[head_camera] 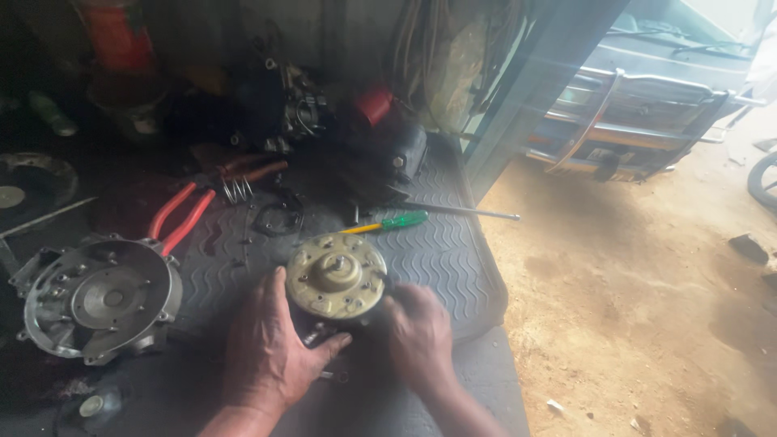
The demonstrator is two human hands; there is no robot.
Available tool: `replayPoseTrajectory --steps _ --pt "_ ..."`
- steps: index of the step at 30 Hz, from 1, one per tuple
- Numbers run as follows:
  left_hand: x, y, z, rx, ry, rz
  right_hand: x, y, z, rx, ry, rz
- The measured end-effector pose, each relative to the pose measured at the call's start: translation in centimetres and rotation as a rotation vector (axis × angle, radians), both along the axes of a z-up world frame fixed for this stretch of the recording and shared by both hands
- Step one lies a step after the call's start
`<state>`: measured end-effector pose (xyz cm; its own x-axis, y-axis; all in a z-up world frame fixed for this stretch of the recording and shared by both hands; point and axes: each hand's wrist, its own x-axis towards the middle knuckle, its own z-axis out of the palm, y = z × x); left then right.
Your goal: The person disassembles a mechanical part, likely an alternator, by using a screwdriver to remove screws and separating the internal components by hand.
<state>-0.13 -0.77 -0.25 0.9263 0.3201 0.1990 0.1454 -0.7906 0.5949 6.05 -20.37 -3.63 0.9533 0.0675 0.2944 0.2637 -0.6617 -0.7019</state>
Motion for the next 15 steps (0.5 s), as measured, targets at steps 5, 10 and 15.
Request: replayPoseTrajectory --steps 5,10,15 --pt "-3.5 -1.5 -2.1 -0.088 0.087 -0.002 6.6 1.7 1.9 -0.066 -0.085 0.175" --pt "-3.9 2.6 -1.8 -0.003 -0.206 -0.125 9.6 3.0 1.8 -0.284 -0.025 0.255" --pt "1.2 7.2 2.0 0.05 -0.014 -0.26 8.2 1.4 2.6 0.723 0.326 0.017"
